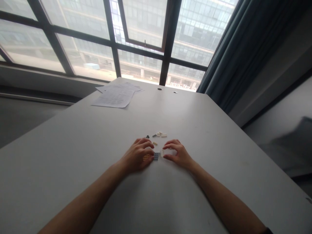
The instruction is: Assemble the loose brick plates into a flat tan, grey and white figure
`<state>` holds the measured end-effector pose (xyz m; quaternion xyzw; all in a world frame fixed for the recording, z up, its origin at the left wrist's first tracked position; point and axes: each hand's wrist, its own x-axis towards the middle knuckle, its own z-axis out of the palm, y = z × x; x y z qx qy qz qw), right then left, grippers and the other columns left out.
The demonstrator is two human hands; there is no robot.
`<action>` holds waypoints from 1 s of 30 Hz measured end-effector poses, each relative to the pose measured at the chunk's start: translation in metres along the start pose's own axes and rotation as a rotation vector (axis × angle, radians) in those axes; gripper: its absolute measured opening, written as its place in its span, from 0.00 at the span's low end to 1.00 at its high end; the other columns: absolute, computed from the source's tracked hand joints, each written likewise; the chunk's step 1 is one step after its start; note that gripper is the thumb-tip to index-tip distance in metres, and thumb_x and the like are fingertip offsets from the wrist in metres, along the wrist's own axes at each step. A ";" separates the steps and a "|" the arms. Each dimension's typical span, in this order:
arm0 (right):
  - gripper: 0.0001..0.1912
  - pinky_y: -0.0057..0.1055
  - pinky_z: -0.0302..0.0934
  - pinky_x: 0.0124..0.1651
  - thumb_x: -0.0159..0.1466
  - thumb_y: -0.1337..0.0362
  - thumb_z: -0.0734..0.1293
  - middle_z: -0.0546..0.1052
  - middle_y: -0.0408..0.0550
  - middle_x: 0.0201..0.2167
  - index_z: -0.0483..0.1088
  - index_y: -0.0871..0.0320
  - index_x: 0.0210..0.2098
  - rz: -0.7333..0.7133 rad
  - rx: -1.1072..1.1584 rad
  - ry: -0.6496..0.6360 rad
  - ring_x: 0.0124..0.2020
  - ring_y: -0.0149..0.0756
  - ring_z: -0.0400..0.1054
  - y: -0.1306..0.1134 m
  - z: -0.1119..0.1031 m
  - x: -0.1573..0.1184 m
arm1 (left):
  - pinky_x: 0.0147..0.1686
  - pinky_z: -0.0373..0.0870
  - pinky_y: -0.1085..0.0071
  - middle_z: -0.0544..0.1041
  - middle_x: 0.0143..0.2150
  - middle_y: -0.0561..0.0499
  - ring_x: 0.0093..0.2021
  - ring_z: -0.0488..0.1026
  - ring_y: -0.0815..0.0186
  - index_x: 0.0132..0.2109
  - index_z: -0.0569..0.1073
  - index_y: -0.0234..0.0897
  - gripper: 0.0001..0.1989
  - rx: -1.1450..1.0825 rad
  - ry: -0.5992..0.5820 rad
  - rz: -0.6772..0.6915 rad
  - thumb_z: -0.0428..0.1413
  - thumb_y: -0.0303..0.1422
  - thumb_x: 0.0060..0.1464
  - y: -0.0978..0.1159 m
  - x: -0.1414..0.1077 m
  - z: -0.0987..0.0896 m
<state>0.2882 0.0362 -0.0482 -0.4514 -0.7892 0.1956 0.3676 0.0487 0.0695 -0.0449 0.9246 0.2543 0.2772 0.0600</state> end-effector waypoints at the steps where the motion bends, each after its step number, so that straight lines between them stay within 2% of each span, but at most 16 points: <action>1: 0.13 0.40 0.58 0.54 0.55 0.59 0.73 0.74 0.48 0.42 0.75 0.54 0.40 0.000 0.067 0.011 0.47 0.39 0.65 0.001 -0.001 0.001 | 0.50 0.60 0.61 0.77 0.42 0.50 0.49 0.68 0.59 0.35 0.76 0.42 0.04 -0.002 0.001 0.001 0.57 0.32 0.52 0.000 0.000 0.000; 5: 0.14 0.38 0.60 0.53 0.56 0.56 0.72 0.74 0.49 0.43 0.75 0.54 0.40 0.033 0.249 0.015 0.48 0.39 0.66 0.003 -0.004 0.002 | 0.50 0.60 0.61 0.77 0.42 0.50 0.49 0.68 0.60 0.35 0.77 0.42 0.04 -0.013 0.008 -0.007 0.58 0.32 0.51 0.001 0.000 0.000; 13: 0.14 0.38 0.61 0.51 0.57 0.56 0.71 0.73 0.50 0.43 0.75 0.54 0.41 0.028 0.298 -0.002 0.48 0.40 0.67 0.006 -0.006 0.001 | 0.51 0.60 0.60 0.76 0.43 0.50 0.49 0.68 0.59 0.35 0.76 0.41 0.04 -0.023 -0.007 -0.012 0.56 0.32 0.52 0.002 0.000 -0.001; 18: 0.13 0.40 0.58 0.53 0.56 0.57 0.72 0.74 0.49 0.42 0.75 0.53 0.40 -0.028 0.041 0.010 0.47 0.40 0.65 0.004 -0.003 -0.002 | 0.50 0.60 0.60 0.77 0.43 0.49 0.49 0.68 0.59 0.35 0.76 0.40 0.04 -0.015 0.004 -0.010 0.56 0.33 0.52 0.001 0.000 0.000; 23: 0.13 0.43 0.56 0.53 0.56 0.56 0.73 0.75 0.49 0.42 0.75 0.53 0.39 -0.066 -0.219 -0.072 0.47 0.42 0.63 0.001 0.004 -0.006 | 0.50 0.60 0.60 0.76 0.42 0.49 0.50 0.67 0.59 0.34 0.75 0.40 0.03 -0.006 -0.003 -0.004 0.57 0.32 0.52 0.001 0.000 0.000; 27: 0.14 0.44 0.55 0.53 0.55 0.55 0.73 0.74 0.49 0.43 0.75 0.52 0.40 -0.063 -0.240 -0.093 0.48 0.43 0.63 -0.001 0.006 -0.007 | 0.50 0.59 0.60 0.76 0.42 0.50 0.49 0.67 0.59 0.35 0.75 0.40 0.03 -0.004 -0.007 0.001 0.56 0.32 0.52 0.000 0.000 0.000; 30: 0.13 0.43 0.55 0.53 0.55 0.56 0.73 0.75 0.49 0.42 0.75 0.52 0.38 -0.029 -0.108 -0.048 0.47 0.42 0.64 -0.001 0.003 -0.004 | 0.51 0.59 0.60 0.76 0.43 0.50 0.50 0.67 0.59 0.36 0.75 0.41 0.04 -0.003 -0.006 -0.006 0.56 0.31 0.52 0.000 0.000 0.000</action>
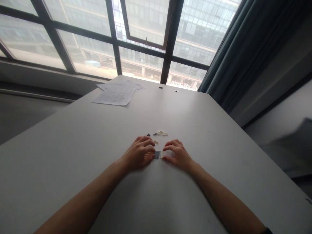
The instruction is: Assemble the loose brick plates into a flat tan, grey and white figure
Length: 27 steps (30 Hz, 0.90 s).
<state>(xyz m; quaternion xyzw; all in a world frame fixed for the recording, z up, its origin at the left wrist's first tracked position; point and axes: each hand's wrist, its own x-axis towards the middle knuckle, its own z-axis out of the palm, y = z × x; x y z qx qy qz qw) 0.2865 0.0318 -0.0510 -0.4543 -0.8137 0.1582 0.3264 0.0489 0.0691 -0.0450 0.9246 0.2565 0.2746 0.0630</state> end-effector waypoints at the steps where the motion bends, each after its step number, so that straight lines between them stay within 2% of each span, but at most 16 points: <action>1: 0.13 0.42 0.57 0.52 0.55 0.56 0.73 0.75 0.49 0.41 0.75 0.53 0.38 0.024 0.088 0.019 0.47 0.42 0.64 0.000 -0.002 0.001 | 0.51 0.59 0.60 0.76 0.43 0.49 0.50 0.67 0.59 0.37 0.75 0.41 0.05 0.000 -0.002 -0.005 0.56 0.32 0.52 0.001 0.000 0.000; 6: 0.12 0.32 0.61 0.40 0.57 0.56 0.71 0.73 0.49 0.43 0.76 0.54 0.38 0.182 0.649 0.034 0.42 0.37 0.67 0.005 -0.008 0.005 | 0.55 0.57 0.55 0.73 0.52 0.46 0.56 0.63 0.54 0.51 0.71 0.41 0.20 0.056 -0.050 -0.049 0.59 0.39 0.50 0.010 0.004 0.000; 8: 0.11 0.31 0.60 0.42 0.57 0.57 0.71 0.72 0.47 0.43 0.76 0.53 0.37 0.225 0.812 0.042 0.42 0.36 0.67 0.006 -0.009 0.005 | 0.57 0.54 0.52 0.71 0.54 0.44 0.58 0.61 0.51 0.52 0.70 0.40 0.23 0.099 -0.080 -0.069 0.60 0.40 0.49 0.016 0.006 0.002; 10: 0.10 0.32 0.59 0.45 0.57 0.58 0.71 0.73 0.46 0.43 0.76 0.53 0.37 0.245 0.912 0.051 0.44 0.36 0.66 0.006 -0.008 0.005 | 0.59 0.52 0.50 0.70 0.54 0.44 0.60 0.59 0.49 0.50 0.72 0.39 0.20 0.135 -0.106 -0.083 0.59 0.39 0.50 0.021 0.008 0.003; 14: 0.10 0.33 0.58 0.50 0.57 0.59 0.71 0.73 0.47 0.42 0.77 0.54 0.37 0.256 0.983 0.066 0.46 0.38 0.65 0.003 -0.008 0.005 | 0.59 0.49 0.49 0.70 0.55 0.44 0.60 0.58 0.49 0.44 0.74 0.39 0.13 0.169 -0.142 -0.101 0.57 0.38 0.53 0.025 0.010 0.005; 21: 0.09 0.33 0.59 0.49 0.56 0.59 0.71 0.73 0.47 0.41 0.77 0.55 0.36 0.260 0.975 0.078 0.45 0.38 0.66 -0.001 -0.008 0.007 | 0.59 0.51 0.49 0.72 0.53 0.45 0.59 0.60 0.52 0.44 0.74 0.39 0.11 0.090 -0.108 -0.111 0.58 0.35 0.53 0.023 0.011 0.010; 24: 0.10 0.33 0.61 0.47 0.54 0.58 0.72 0.73 0.47 0.40 0.76 0.55 0.35 0.270 0.926 0.120 0.43 0.38 0.66 -0.003 -0.011 0.008 | 0.58 0.54 0.49 0.73 0.52 0.46 0.58 0.62 0.53 0.45 0.75 0.40 0.11 -0.066 -0.025 -0.143 0.58 0.36 0.53 0.022 0.015 0.007; 27: 0.12 0.34 0.63 0.43 0.53 0.55 0.73 0.73 0.48 0.41 0.76 0.55 0.33 0.276 0.884 0.169 0.40 0.37 0.67 -0.009 -0.017 0.010 | 0.56 0.60 0.54 0.75 0.49 0.45 0.53 0.67 0.56 0.43 0.76 0.39 0.11 -0.414 0.085 -0.216 0.57 0.38 0.54 0.023 0.020 -0.003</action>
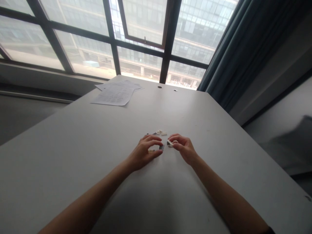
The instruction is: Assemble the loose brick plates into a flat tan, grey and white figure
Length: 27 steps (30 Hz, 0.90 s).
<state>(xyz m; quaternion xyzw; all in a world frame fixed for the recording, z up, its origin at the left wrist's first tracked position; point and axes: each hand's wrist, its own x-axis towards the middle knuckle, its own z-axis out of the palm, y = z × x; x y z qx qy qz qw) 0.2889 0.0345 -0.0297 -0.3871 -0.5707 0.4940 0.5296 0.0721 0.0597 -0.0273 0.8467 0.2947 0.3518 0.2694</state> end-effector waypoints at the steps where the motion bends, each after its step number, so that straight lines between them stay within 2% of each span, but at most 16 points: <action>1: 0.13 0.34 0.63 0.42 0.52 0.55 0.73 0.73 0.48 0.41 0.76 0.55 0.33 -0.007 0.007 0.004 0.38 0.37 0.67 -0.004 0.001 0.000 | 0.54 0.63 0.56 0.75 0.48 0.44 0.51 0.69 0.57 0.43 0.76 0.38 0.12 -0.149 0.012 -0.039 0.56 0.39 0.55 0.002 0.001 -0.003; 4: 0.12 0.34 0.63 0.43 0.52 0.56 0.73 0.73 0.47 0.39 0.76 0.55 0.33 -0.034 0.087 -0.011 0.38 0.36 0.67 -0.017 0.008 -0.003 | 0.48 0.68 0.60 0.78 0.43 0.44 0.45 0.73 0.59 0.45 0.75 0.35 0.16 -0.564 -0.008 -0.194 0.56 0.41 0.56 0.007 0.003 -0.007; 7: 0.10 0.34 0.63 0.43 0.52 0.57 0.73 0.74 0.46 0.35 0.76 0.56 0.30 -0.014 0.198 -0.005 0.36 0.35 0.67 -0.027 0.019 -0.006 | 0.45 0.69 0.64 0.79 0.41 0.45 0.43 0.75 0.61 0.45 0.75 0.35 0.17 -0.847 0.001 -0.294 0.57 0.43 0.54 0.009 0.002 -0.006; 11: 0.12 0.32 0.63 0.36 0.50 0.56 0.72 0.75 0.46 0.31 0.77 0.56 0.30 0.117 0.318 0.027 0.29 0.32 0.65 -0.033 0.030 -0.009 | 0.43 0.70 0.64 0.79 0.40 0.43 0.42 0.75 0.60 0.43 0.76 0.34 0.18 -1.018 0.030 -0.339 0.60 0.43 0.51 0.011 0.001 -0.003; 14: 0.11 0.32 0.62 0.36 0.49 0.57 0.73 0.75 0.46 0.31 0.77 0.56 0.30 0.133 0.333 0.032 0.28 0.31 0.64 -0.034 0.032 -0.010 | 0.43 0.71 0.65 0.79 0.40 0.42 0.42 0.76 0.60 0.43 0.76 0.33 0.18 -1.030 0.028 -0.334 0.61 0.43 0.50 0.013 0.002 -0.004; 17: 0.10 0.33 0.63 0.39 0.51 0.57 0.73 0.74 0.46 0.33 0.77 0.55 0.30 0.043 0.243 0.048 0.31 0.33 0.66 -0.036 0.031 -0.010 | 0.43 0.71 0.64 0.79 0.40 0.43 0.42 0.75 0.60 0.44 0.76 0.33 0.19 -0.939 0.024 -0.293 0.60 0.44 0.52 0.018 0.003 -0.008; 20: 0.11 0.34 0.63 0.40 0.52 0.57 0.73 0.74 0.47 0.37 0.77 0.54 0.33 -0.148 0.029 0.081 0.37 0.37 0.68 -0.041 0.028 -0.013 | 0.41 0.71 0.64 0.79 0.39 0.44 0.40 0.75 0.61 0.45 0.75 0.33 0.18 -0.658 0.041 -0.197 0.58 0.43 0.54 0.027 0.005 -0.015; 24: 0.14 0.37 0.64 0.42 0.52 0.58 0.74 0.73 0.48 0.38 0.76 0.52 0.37 -0.443 -0.335 0.154 0.41 0.40 0.68 -0.057 0.027 -0.019 | 0.43 0.70 0.66 0.76 0.44 0.46 0.42 0.73 0.63 0.47 0.74 0.37 0.14 -0.200 0.203 0.040 0.58 0.39 0.55 0.045 0.006 -0.025; 27: 0.14 0.40 0.66 0.44 0.53 0.58 0.74 0.73 0.48 0.38 0.75 0.51 0.39 -0.596 -0.522 0.202 0.41 0.41 0.68 -0.070 0.029 -0.025 | 0.46 0.69 0.65 0.75 0.45 0.46 0.46 0.71 0.62 0.49 0.72 0.38 0.14 0.008 0.249 0.193 0.57 0.37 0.56 0.059 0.004 -0.030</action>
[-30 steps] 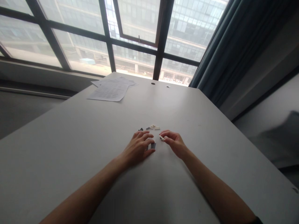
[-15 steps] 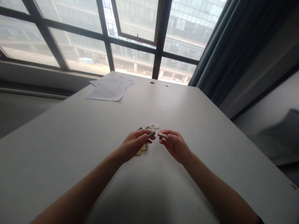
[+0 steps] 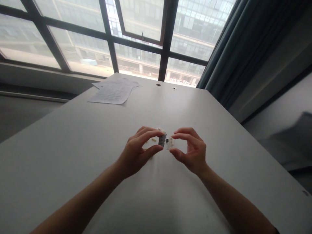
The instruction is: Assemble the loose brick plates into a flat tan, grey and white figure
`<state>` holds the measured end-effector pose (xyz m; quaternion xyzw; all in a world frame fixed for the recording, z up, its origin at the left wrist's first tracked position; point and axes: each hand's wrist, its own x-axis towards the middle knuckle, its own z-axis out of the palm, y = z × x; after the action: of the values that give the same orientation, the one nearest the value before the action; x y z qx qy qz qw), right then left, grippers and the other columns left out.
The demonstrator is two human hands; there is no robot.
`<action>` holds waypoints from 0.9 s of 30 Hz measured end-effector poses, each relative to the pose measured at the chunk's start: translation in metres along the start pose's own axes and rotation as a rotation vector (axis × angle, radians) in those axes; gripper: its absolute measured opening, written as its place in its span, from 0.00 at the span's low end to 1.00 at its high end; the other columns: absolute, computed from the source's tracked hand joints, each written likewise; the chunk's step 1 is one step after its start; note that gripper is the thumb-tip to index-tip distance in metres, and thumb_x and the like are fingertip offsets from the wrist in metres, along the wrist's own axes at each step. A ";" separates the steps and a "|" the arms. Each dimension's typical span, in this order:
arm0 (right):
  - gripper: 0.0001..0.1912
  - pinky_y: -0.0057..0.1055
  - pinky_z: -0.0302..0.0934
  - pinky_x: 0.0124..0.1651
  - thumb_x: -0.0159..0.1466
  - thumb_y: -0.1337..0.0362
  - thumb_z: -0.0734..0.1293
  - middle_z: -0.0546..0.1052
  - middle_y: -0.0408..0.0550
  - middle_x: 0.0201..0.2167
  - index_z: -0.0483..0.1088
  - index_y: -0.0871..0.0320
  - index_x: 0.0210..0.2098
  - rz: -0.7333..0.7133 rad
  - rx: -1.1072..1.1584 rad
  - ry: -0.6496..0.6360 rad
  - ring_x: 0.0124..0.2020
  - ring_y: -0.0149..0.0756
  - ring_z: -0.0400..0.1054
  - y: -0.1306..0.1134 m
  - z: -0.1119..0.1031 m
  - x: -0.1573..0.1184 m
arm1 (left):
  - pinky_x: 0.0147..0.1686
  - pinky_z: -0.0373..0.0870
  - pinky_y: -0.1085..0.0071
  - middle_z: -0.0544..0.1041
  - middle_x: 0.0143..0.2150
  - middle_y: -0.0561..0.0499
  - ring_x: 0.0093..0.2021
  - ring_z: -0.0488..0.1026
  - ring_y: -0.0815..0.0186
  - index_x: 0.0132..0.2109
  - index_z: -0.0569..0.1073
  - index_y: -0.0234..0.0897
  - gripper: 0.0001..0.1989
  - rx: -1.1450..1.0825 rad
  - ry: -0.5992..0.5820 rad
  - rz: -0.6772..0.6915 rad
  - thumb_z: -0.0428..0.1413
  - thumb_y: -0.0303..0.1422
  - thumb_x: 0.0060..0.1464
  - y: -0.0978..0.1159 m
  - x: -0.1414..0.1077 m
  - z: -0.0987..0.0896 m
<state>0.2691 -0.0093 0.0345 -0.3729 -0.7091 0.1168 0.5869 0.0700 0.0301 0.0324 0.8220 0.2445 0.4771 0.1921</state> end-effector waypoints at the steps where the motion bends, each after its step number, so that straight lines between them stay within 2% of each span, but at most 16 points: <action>1: 0.14 0.41 0.66 0.44 0.53 0.59 0.74 0.73 0.49 0.38 0.75 0.51 0.40 -0.048 -0.045 0.004 0.41 0.41 0.68 -0.004 -0.001 0.001 | 0.47 0.69 0.64 0.75 0.45 0.46 0.46 0.71 0.61 0.49 0.71 0.38 0.14 0.039 0.002 0.044 0.57 0.37 0.57 0.004 0.001 -0.001; 4: 0.16 0.40 0.67 0.41 0.53 0.61 0.74 0.74 0.49 0.38 0.74 0.51 0.41 -0.162 -0.144 0.007 0.40 0.41 0.68 -0.011 -0.004 0.003 | 0.47 0.69 0.63 0.75 0.45 0.45 0.47 0.70 0.61 0.50 0.70 0.38 0.15 0.100 0.008 0.143 0.57 0.35 0.56 0.011 0.002 -0.004; 7: 0.17 0.40 0.67 0.41 0.53 0.61 0.73 0.74 0.49 0.38 0.74 0.50 0.43 -0.218 -0.197 0.013 0.40 0.42 0.68 -0.011 -0.005 0.004 | 0.47 0.69 0.63 0.74 0.45 0.45 0.47 0.70 0.61 0.51 0.69 0.38 0.15 0.127 -0.001 0.181 0.58 0.34 0.56 0.012 0.003 -0.005; 27: 0.18 0.41 0.68 0.39 0.54 0.62 0.73 0.74 0.49 0.38 0.73 0.50 0.45 -0.281 -0.251 -0.019 0.40 0.42 0.68 -0.009 -0.008 0.005 | 0.47 0.68 0.61 0.76 0.44 0.46 0.46 0.70 0.61 0.50 0.69 0.38 0.15 0.225 -0.001 0.252 0.58 0.33 0.56 0.015 0.005 -0.005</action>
<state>0.2733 -0.0143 0.0460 -0.3396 -0.7688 -0.0521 0.5394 0.0709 0.0215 0.0461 0.8628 0.1911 0.4665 0.0376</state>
